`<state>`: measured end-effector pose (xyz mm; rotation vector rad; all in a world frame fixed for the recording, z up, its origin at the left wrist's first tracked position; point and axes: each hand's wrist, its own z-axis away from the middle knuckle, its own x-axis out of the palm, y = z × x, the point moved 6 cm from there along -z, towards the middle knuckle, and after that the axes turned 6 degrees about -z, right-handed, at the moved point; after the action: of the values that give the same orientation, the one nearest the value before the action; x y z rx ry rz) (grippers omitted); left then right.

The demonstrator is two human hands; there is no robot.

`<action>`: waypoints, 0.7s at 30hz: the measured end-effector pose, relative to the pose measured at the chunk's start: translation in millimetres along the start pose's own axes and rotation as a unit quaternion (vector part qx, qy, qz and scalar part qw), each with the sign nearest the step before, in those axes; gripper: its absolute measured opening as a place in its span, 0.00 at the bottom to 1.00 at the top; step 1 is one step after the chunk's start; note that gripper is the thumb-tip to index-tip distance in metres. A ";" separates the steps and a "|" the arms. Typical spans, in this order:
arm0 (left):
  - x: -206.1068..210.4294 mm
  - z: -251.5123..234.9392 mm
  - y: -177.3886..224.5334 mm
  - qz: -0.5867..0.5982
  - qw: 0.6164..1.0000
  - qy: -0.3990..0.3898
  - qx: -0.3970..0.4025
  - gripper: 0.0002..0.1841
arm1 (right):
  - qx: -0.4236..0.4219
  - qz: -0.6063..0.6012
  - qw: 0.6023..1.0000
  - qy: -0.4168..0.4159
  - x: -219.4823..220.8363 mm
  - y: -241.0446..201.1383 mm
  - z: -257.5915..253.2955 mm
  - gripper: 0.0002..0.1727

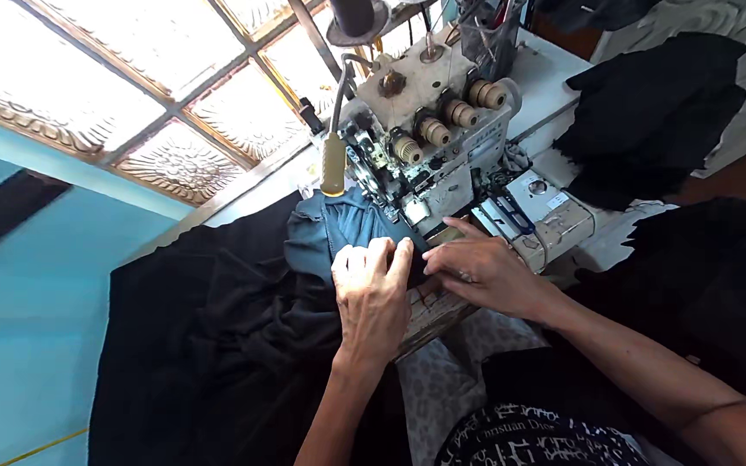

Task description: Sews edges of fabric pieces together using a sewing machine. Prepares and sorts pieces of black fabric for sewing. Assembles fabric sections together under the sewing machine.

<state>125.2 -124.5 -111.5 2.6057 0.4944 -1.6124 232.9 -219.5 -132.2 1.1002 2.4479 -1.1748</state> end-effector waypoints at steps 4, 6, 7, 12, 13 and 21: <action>-4.9 -1.4 2.0 0.010 1.000 0.021 -0.010 0.14 | -0.009 0.043 0.999 0.030 5.3 7.4 -11.2 0.06; -5.3 -1.4 2.1 0.010 0.999 0.023 -0.022 0.13 | -0.022 0.100 0.993 0.050 9.8 10.2 -16.0 0.05; -5.0 -2.2 -0.2 0.009 0.999 0.021 -0.029 0.13 | -0.030 0.128 0.989 0.066 12.2 10.5 -18.9 0.05; 8.3 -11.7 -25.4 0.037 0.997 -0.008 -0.071 0.13 | -0.024 0.222 0.972 0.076 23.7 5.8 -24.0 0.08; 11.4 -13.7 -31.0 0.040 0.996 -0.005 -0.081 0.13 | -0.023 0.221 0.972 0.073 23.7 2.9 -20.4 0.09; 22.5 -24.2 -35.9 -0.056 0.985 -0.049 -0.153 0.15 | 0.236 0.293 0.919 0.114 -45.1 40.3 36.2 0.09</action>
<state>145.0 -80.1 -115.4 2.2995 0.8241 -1.5429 288.4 -254.3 -158.2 2.0244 1.7639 -1.5085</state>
